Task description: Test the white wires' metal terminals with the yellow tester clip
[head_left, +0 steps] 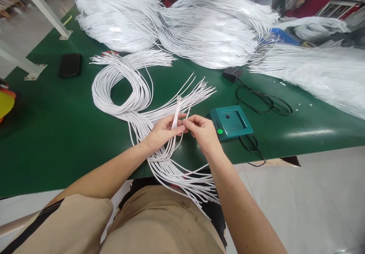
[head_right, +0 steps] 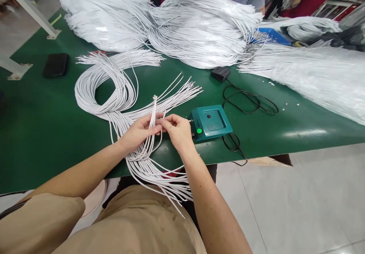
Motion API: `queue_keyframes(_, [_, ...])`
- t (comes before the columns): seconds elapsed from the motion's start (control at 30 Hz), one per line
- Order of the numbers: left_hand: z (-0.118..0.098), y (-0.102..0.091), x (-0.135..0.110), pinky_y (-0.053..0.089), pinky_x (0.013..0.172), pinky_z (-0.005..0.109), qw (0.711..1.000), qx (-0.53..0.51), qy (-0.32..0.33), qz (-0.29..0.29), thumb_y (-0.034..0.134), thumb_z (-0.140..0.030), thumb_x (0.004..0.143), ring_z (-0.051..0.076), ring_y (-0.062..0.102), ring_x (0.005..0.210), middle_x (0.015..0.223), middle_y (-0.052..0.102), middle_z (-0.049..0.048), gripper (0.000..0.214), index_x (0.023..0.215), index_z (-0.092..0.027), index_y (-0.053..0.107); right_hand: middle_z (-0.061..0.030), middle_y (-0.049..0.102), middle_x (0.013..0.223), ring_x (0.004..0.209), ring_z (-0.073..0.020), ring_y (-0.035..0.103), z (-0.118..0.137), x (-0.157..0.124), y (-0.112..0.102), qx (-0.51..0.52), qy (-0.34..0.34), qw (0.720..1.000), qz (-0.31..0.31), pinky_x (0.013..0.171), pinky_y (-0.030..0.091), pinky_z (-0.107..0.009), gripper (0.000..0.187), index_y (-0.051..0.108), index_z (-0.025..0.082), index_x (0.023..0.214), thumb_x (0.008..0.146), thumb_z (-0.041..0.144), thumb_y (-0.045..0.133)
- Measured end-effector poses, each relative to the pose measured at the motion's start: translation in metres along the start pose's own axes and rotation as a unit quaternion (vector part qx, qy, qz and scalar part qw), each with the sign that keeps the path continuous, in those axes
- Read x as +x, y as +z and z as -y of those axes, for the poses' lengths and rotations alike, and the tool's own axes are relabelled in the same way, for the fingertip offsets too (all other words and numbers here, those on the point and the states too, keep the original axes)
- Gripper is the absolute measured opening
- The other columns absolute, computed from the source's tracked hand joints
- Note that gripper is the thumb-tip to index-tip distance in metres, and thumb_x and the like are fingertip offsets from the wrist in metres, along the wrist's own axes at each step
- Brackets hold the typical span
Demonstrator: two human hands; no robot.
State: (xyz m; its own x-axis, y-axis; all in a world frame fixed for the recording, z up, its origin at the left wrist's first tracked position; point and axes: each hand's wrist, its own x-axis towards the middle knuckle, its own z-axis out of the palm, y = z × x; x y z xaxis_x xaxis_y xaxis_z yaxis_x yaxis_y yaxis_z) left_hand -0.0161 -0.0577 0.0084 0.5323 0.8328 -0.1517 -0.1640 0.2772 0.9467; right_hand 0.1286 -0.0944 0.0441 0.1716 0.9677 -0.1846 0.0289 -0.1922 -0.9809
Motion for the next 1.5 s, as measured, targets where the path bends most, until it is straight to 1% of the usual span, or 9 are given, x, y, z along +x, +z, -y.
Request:
queue_keyframes(0.3, [-0.01, 0.004, -0.003, 0.044, 0.056, 0.017, 1.0, -0.001, -0.012, -0.008, 0.075, -0.026, 0.074, 0.012, 0.069, 0.07, 0.076, 0.064, -0.0013, 0.031, 0.089, -0.016, 0.049, 0.004, 0.052, 0.063, 0.05, -0.0056, 0.036, 0.004, 0.015, -0.003, 0.173, -0.04, 0.98, -0.09, 0.048, 0.035, -0.023, 0.027, 0.069, 0.018, 0.074, 0.068, 0.043, 0.074])
queue_keyframes(0.4, [-0.011, 0.005, -0.004, 0.045, 0.057, 0.018, 1.0, -0.001, -0.017, -0.007, 0.075, -0.026, 0.074, 0.013, 0.069, 0.07, 0.075, 0.065, -0.0007, 0.031, 0.087, -0.016, 0.048, 0.0034, 0.054, 0.064, 0.05, -0.0064, 0.038, 0.002, 0.012, -0.003, 0.147, -0.034, 0.982, -0.116, 0.048, 0.036, -0.024, 0.031, 0.069, 0.018, 0.077, 0.069, 0.048, 0.072])
queue_keyframes(0.53, [-0.01, 0.006, -0.005, 0.048, 0.06, 0.02, 1.0, 0.003, -0.021, 0.007, 0.074, -0.025, 0.074, 0.013, 0.069, 0.071, 0.077, 0.063, -0.0016, 0.03, 0.084, -0.016, 0.048, 0.0037, 0.056, 0.062, 0.053, -0.0078, 0.044, 0.005, 0.004, 0.001, 0.048, -0.036, 0.993, -0.099, 0.051, 0.037, -0.024, 0.028, 0.066, 0.018, 0.069, 0.063, 0.042, 0.079])
queue_keyframes(0.67, [-0.01, 0.007, -0.007, 0.049, 0.066, 0.023, 1.0, -0.017, -0.015, 0.017, 0.074, -0.025, 0.073, 0.011, 0.068, 0.073, 0.091, 0.064, 0.0001, 0.034, 0.075, -0.016, 0.042, 0.0047, 0.055, 0.056, 0.05, -0.0072, 0.042, 0.011, -0.001, 0.004, 0.042, -0.038, 0.995, -0.085, 0.052, 0.038, -0.024, 0.025, 0.064, 0.017, 0.061, 0.065, 0.038, 0.077])
queue_keyframes(0.73, [-0.009, 0.008, -0.007, 0.049, 0.069, 0.023, 0.999, -0.033, -0.008, 0.009, 0.075, -0.025, 0.072, 0.01, 0.065, 0.073, 0.084, 0.062, -0.0014, 0.037, 0.071, -0.016, 0.039, 0.0045, 0.056, 0.055, 0.05, -0.0074, 0.043, 0.011, -0.004, 0.005, 0.044, -0.032, 0.996, -0.072, 0.052, 0.038, -0.024, 0.022, 0.066, 0.017, 0.063, 0.065, 0.036, 0.077])
queue_keyframes(0.9, [-0.007, 0.008, -0.006, 0.04, 0.054, 0.018, 0.999, -0.03, 0.012, -0.026, 0.076, -0.025, 0.071, 0.005, 0.055, 0.057, 0.064, 0.053, -0.0062, 0.04, 0.068, -0.017, 0.037, 0.0028, 0.057, 0.059, 0.053, -0.0085, 0.046, 0.004, -0.006, 0.01, 0.121, -0.012, 0.992, -0.019, 0.054, 0.037, -0.025, 0.02, 0.068, 0.016, 0.068, 0.069, 0.036, 0.075])
queue_keyframes(1.1, [-0.011, 0.008, -0.006, 0.038, 0.051, 0.019, 1.0, -0.015, 0.027, 0.001, 0.071, -0.026, 0.075, 0.009, 0.061, 0.06, 0.069, 0.062, -0.0021, 0.038, 0.071, -0.018, 0.034, 0.0048, 0.044, 0.052, 0.049, -0.0076, 0.041, 0.0, -0.004, 0.008, 0.235, 0.062, 0.97, 0.025, 0.051, 0.032, -0.025, 0.026, 0.054, 0.017, 0.053, 0.071, 0.027, 0.07])
queue_keyframes(1.3, [-0.013, 0.009, -0.008, 0.038, 0.051, 0.019, 0.999, 0.0, 0.021, 0.024, 0.065, -0.024, 0.08, 0.01, 0.064, 0.061, 0.073, 0.066, 0.0007, 0.035, 0.073, -0.02, 0.031, 0.0057, 0.039, 0.053, 0.046, -0.0077, 0.039, 0.01, 0.003, 0.003, 0.212, 0.072, 0.974, 0.04, 0.048, 0.032, -0.025, 0.028, 0.068, 0.016, 0.071, 0.077, 0.043, 0.064])
queue_keyframes(1.5, [-0.01, 0.005, -0.008, 0.042, 0.055, 0.02, 0.998, 0.021, 0.036, 0.041, 0.062, -0.02, 0.083, 0.009, 0.063, 0.061, 0.068, 0.062, -0.003, 0.03, 0.075, -0.019, 0.033, 0.0065, 0.039, 0.05, 0.045, -0.009, 0.043, 0.012, 0.004, 0.005, 0.228, 0.108, 0.965, 0.067, 0.046, 0.036, -0.026, 0.034, 0.064, 0.016, 0.064, 0.066, 0.048, 0.077])
